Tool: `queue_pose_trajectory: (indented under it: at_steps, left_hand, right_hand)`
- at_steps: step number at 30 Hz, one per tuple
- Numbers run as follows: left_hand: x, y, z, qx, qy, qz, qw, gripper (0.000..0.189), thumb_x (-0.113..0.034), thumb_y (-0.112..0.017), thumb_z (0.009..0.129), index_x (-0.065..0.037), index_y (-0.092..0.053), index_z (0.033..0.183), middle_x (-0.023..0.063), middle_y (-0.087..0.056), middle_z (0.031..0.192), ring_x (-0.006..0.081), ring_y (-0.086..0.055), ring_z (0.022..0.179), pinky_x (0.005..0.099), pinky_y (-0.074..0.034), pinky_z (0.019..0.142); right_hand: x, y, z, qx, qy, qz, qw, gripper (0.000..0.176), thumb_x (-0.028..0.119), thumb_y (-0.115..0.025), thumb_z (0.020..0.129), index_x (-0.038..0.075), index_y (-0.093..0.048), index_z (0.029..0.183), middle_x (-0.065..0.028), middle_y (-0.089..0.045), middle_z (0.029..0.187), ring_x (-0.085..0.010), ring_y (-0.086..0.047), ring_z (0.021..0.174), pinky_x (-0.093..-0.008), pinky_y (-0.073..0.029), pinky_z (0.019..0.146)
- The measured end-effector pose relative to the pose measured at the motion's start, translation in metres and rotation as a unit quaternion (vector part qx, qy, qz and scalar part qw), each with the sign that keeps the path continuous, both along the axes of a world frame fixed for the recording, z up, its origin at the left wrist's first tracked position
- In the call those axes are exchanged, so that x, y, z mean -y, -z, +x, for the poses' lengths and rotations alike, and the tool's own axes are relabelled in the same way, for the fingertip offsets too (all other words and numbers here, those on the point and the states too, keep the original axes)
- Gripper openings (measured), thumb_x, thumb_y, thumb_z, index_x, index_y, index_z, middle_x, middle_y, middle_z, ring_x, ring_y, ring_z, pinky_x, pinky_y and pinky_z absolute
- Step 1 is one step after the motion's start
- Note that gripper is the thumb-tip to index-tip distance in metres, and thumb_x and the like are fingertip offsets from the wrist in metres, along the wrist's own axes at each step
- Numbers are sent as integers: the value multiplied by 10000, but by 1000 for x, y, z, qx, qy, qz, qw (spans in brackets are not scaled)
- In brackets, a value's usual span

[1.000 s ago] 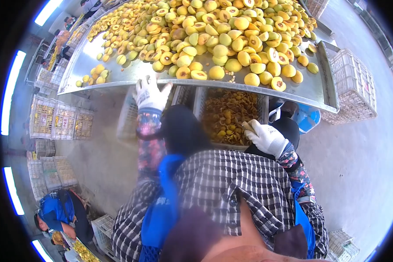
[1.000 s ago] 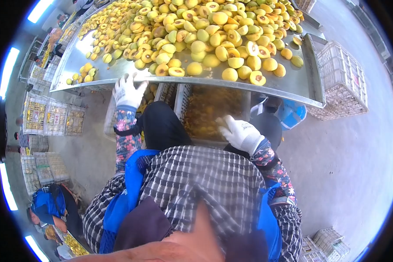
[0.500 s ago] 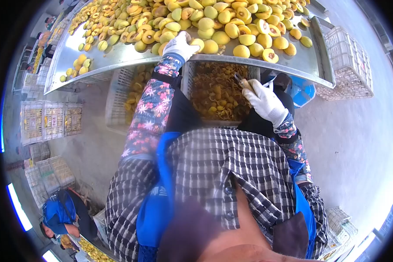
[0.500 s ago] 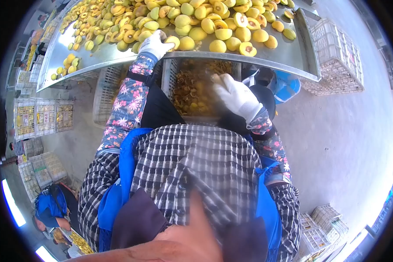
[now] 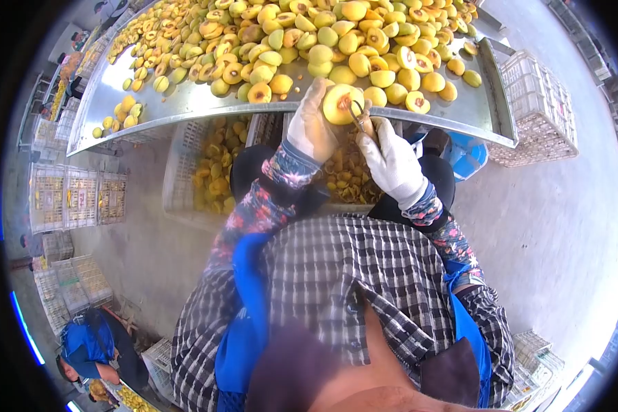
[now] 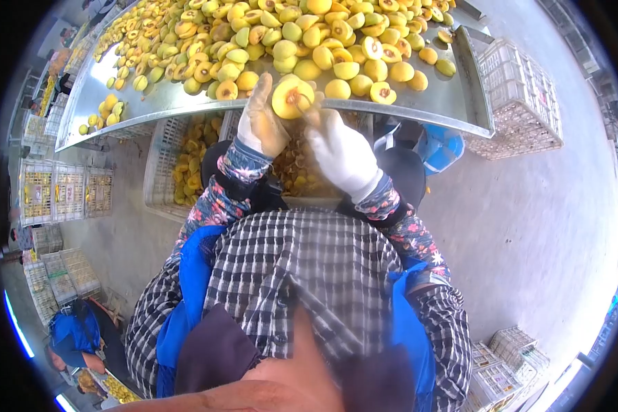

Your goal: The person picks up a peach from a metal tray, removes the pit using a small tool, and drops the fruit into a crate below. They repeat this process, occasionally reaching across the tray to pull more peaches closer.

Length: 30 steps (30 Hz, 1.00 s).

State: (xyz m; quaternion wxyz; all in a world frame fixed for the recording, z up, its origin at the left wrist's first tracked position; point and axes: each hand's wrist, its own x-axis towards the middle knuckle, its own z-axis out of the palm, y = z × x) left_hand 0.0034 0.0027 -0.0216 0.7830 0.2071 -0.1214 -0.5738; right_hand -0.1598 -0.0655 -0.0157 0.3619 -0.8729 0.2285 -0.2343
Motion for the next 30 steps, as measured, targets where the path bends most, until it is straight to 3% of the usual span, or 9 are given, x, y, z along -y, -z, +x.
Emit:
queue_pose_trajectory:
  at_steps: [5, 6, 7, 11, 13, 14, 20, 28, 30]
  left_hand:
    - [7, 30, -2, 262, -120, 40, 957, 402, -315, -505, 1004, -2, -489, 1255, 187, -601, 1187, 310, -612, 1073, 416, -492, 981]
    - [1, 34, -1, 528, -157, 66, 832, 330, -219, -467, 1016, 3, -483, 1259, 188, -597, 1198, 292, -614, 1069, 394, -492, 977]
    - [-6, 19, -5, 730, -233, 105, 633, 273, -123, -430, 1029, 8, -477, 1264, 188, -592, 1210, 273, -616, 1065, 372, -492, 974]
    - [-1, 27, -12, 633, -276, 33, 722, 298, -163, -425, 1030, 21, -473, 1260, 179, -593, 1200, 246, -612, 1065, 361, -495, 955]
    - [-2, 2, -19, 290, -157, 22, 944, 324, -207, -393, 1040, 16, -477, 1261, 179, -598, 1189, 247, -617, 1061, 352, -500, 945]
    - [-1, -5, -22, 94, -83, 17, 992, 340, -228, -377, 1045, 13, -480, 1261, 179, -600, 1184, 247, -620, 1059, 348, -503, 941]
    - [-2, 3, -21, 262, -122, 68, 955, 403, -342, -388, 1035, -13, -500, 1240, 157, -620, 1116, 242, -627, 987, 329, -515, 891]
    - [7, -3, -32, 124, -139, 75, 980, 480, -404, -322, 1057, -1, -517, 1230, 151, -600, 1184, 211, -603, 1057, 328, -502, 913]
    - [10, -5, -27, 163, -93, 80, 979, 518, -436, -317, 1053, 1, -512, 1251, 147, -594, 1202, 208, -594, 1078, 323, -489, 933]
  right_hand:
    - [-5, -3, 1, 45, -2, -50, 998, 320, 182, -558, 949, -5, -492, 1200, -254, -630, 872, -428, -644, 814, -436, -516, 693]
    - [-5, -2, 2, 52, -3, -50, 997, 325, 179, -555, 950, -10, -488, 1205, -256, -629, 871, -430, -643, 811, -437, -516, 692]
    - [-6, -1, 2, 59, -2, -51, 997, 330, 176, -551, 950, -14, -483, 1211, -259, -627, 869, -432, -642, 807, -437, -515, 690]
    - [-9, -2, 5, 51, 6, -49, 997, 329, 159, -544, 950, -33, -464, 1204, -270, -621, 848, -434, -637, 786, -445, -509, 675]
    - [-10, 3, 7, 52, 5, -54, 997, 303, 152, -551, 943, -23, -463, 1175, -258, -623, 808, -426, -637, 747, -442, -508, 635]
    - [-10, 5, 7, 54, 0, -56, 997, 294, 151, -555, 940, -20, -463, 1161, -254, -621, 793, -423, -637, 736, -441, -507, 622]
    - [-4, 0, 2, 7, -23, -113, 993, 269, 159, -581, 926, -3, -460, 1103, -245, -608, 745, -411, -632, 693, -443, -498, 580]
    - [-1, 22, 10, 81, -1, -42, 996, 264, 186, -585, 935, 1, -486, 1095, -174, -623, 724, -347, -623, 608, -421, -500, 542]
    - [6, 14, 5, 43, -10, -19, 999, 278, 190, -550, 952, -9, -474, 1130, -243, -629, 789, -427, -632, 726, -461, -499, 621]
